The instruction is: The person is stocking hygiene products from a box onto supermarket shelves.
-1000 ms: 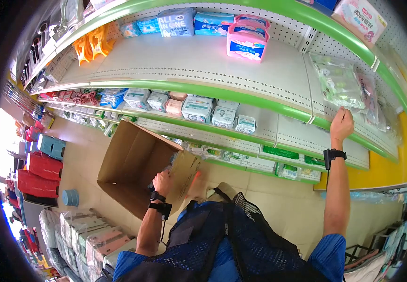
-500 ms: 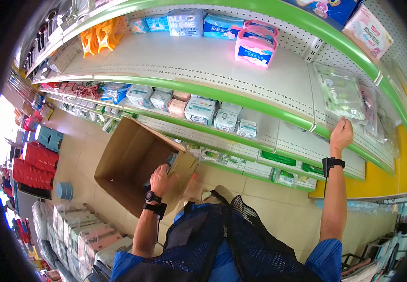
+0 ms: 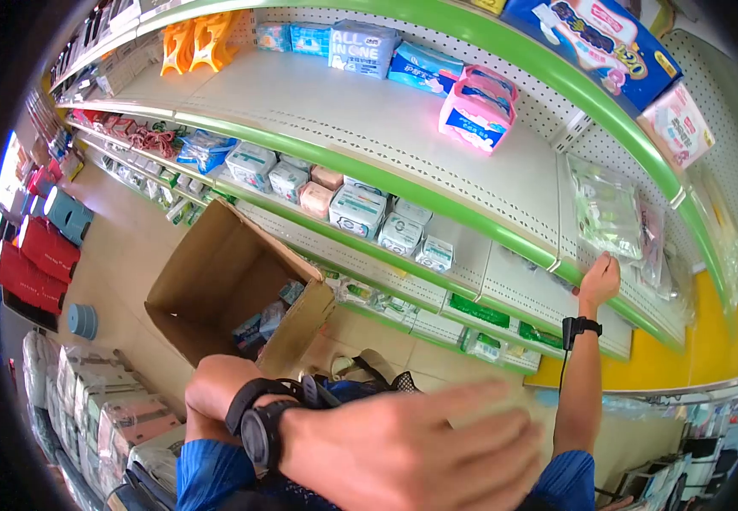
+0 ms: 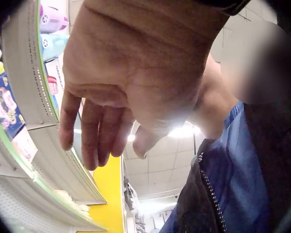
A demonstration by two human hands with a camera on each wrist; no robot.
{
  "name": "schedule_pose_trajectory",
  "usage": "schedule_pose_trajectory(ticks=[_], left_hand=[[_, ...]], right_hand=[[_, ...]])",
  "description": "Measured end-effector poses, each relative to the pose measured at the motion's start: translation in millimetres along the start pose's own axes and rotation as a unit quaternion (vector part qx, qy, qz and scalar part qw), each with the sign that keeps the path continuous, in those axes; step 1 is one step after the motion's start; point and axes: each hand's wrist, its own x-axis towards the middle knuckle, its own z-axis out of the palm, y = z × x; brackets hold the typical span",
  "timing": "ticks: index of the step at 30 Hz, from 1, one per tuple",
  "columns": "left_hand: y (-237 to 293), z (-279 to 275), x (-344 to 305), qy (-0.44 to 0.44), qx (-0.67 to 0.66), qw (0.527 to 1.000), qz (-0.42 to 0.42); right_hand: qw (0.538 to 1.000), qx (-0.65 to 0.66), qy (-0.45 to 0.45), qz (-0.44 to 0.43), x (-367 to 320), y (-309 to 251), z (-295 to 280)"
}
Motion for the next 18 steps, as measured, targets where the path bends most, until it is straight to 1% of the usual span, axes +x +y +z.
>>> schedule_pose_trajectory(ticks=[1, 3, 4, 6, 7, 8, 9, 10, 12, 13, 15, 16, 17, 18], left_hand=[[5, 4, 3, 0.003, 0.002, 1.000, -0.002], [19, 13, 6, 0.085, -0.018, 0.996, 0.015], [21, 15, 5, 0.084, -0.022, 0.996, 0.015], [21, 21, 6, 0.174, -0.016, 0.985, -0.007], [19, 23, 6, 0.172, -0.023, 0.985, -0.005], [18, 25, 5, 0.181, 0.000, 0.984, 0.002], [17, 26, 4, 0.190, 0.022, 0.981, 0.008], [15, 25, 3, 0.191, 0.014, 0.981, 0.011], [10, 23, 1, 0.199, 0.088, 0.975, 0.051], [10, 27, 2, 0.203, 0.080, 0.974, 0.052], [12, 30, 1, 0.194, 0.066, 0.978, 0.036], [13, 30, -1, 0.185, 0.067, 0.980, 0.024], [17, 27, 0, 0.172, 0.032, 0.985, -0.012], [17, 30, -2, 0.175, 0.009, 0.984, -0.014]], right_hand=[[1.000, 0.006, 0.002, 0.004, 0, -1, 0], [1.000, 0.010, 0.003, 0.011, -2, -3, 0], [1.000, 0.005, -0.001, 0.015, -3, -2, 0], [1.000, -0.006, -0.001, 0.022, -2, 1, 0], [1.000, -0.004, 0.001, 0.009, -1, 2, 0], [1.000, -0.001, 0.002, -0.004, -2, 3, 1], [1.000, -0.008, 0.003, 0.000, -3, 3, 1], [1.000, -0.009, -0.005, 0.003, -3, 4, 0], [1.000, -0.022, -0.009, 0.005, 0, 5, -1], [1.000, -0.019, 0.003, 0.002, 0, 4, 1], [1.000, -0.009, 0.025, -0.008, -3, 2, 1], [1.000, -0.001, 0.018, -0.009, -3, 2, 4], [1.000, -0.007, 0.025, -0.005, -3, 3, 3], [0.999, -0.012, 0.031, -0.002, -4, 3, 5]])
